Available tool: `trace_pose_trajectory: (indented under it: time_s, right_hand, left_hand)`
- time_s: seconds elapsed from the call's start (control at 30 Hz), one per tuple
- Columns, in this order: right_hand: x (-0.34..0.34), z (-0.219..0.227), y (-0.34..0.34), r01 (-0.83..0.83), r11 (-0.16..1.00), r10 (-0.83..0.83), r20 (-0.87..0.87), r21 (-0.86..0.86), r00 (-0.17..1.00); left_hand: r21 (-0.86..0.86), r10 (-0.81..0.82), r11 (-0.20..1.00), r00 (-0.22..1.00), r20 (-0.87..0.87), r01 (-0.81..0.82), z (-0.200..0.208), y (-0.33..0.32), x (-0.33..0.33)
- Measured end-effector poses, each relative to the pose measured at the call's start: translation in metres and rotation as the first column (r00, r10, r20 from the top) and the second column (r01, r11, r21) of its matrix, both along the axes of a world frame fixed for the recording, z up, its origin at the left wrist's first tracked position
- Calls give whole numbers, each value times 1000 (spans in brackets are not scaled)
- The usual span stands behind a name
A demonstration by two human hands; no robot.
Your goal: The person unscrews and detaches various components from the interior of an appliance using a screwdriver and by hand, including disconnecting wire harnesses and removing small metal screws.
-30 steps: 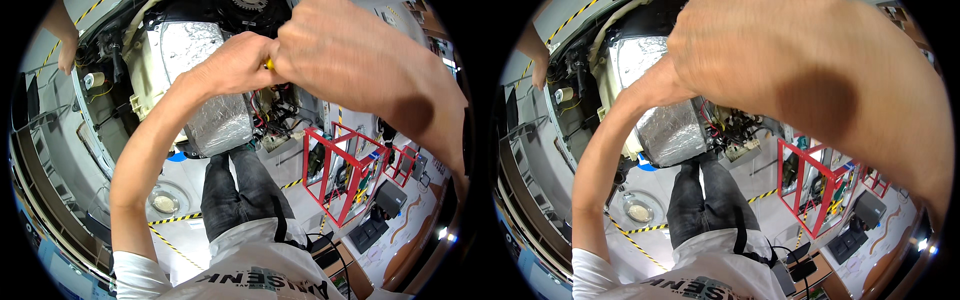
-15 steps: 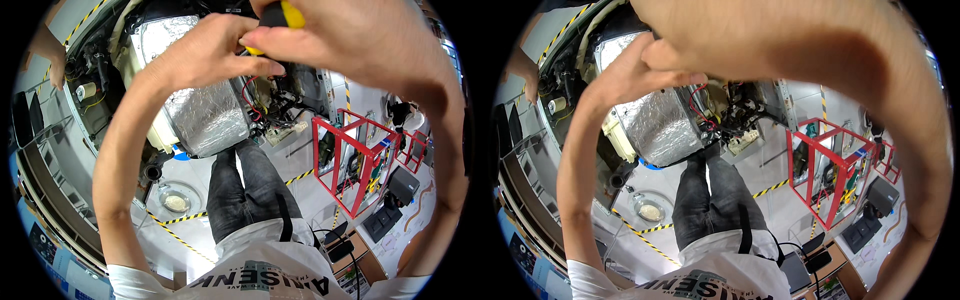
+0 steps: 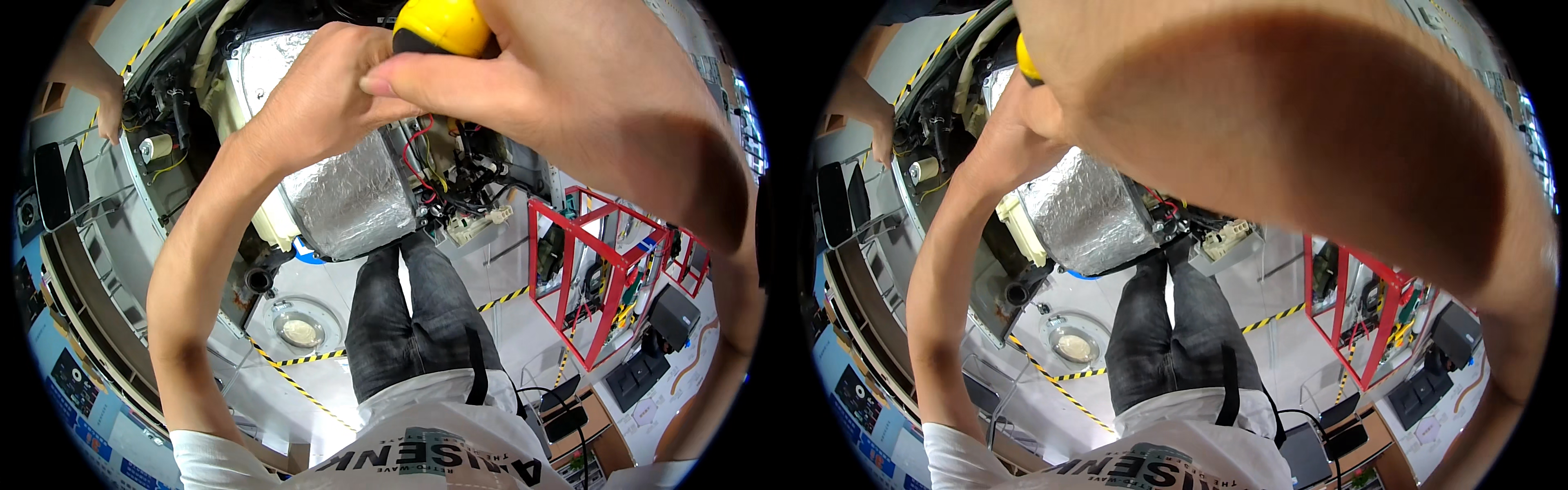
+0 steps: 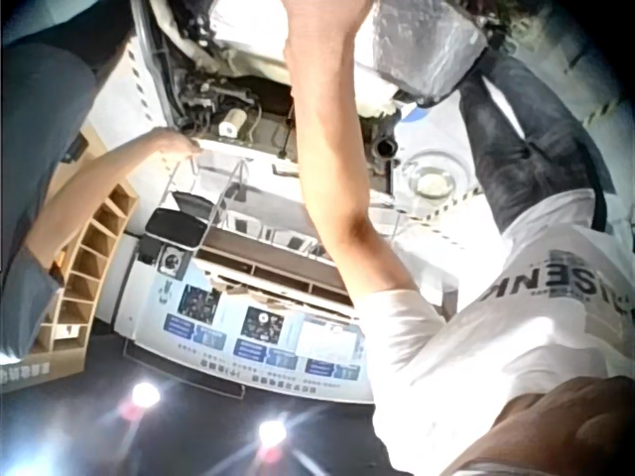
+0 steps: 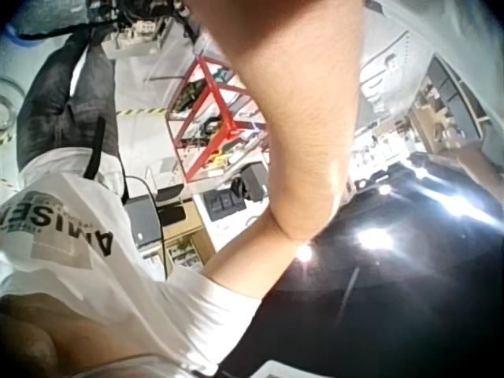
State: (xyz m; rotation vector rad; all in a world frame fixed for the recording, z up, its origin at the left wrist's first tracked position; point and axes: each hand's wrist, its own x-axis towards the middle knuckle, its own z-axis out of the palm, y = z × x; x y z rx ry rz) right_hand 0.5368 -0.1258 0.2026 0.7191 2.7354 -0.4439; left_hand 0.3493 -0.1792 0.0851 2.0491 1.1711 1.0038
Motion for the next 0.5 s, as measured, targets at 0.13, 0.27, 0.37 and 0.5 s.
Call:
trace_pose_trajectory:
  time_s: [0.13, 0.27, 0.37, 0.5]
  right_hand:
    - [7, -5, 8, 6, 1000, -6, -128, -5, 992]
    - [15, -7, 10, 16, 1000, -14, -192, 9, 981]
    - [18, -8, 10, 14, 1000, -13, -188, 1, 982]
    - [19, -12, 7, 5, 1000, -6, -184, -8, 983]
  left_hand:
    - [-136, -105, 985, 995, -1, 104, 7, 1, -3]
    - [-282, -156, 945, 986, 60, 167, 6, 7, 2]
    - [-189, -100, 976, 993, 64, 111, 2, 5, 6]
    - [-80, -61, 995, 998, 6, 62, 1, 2, 7]
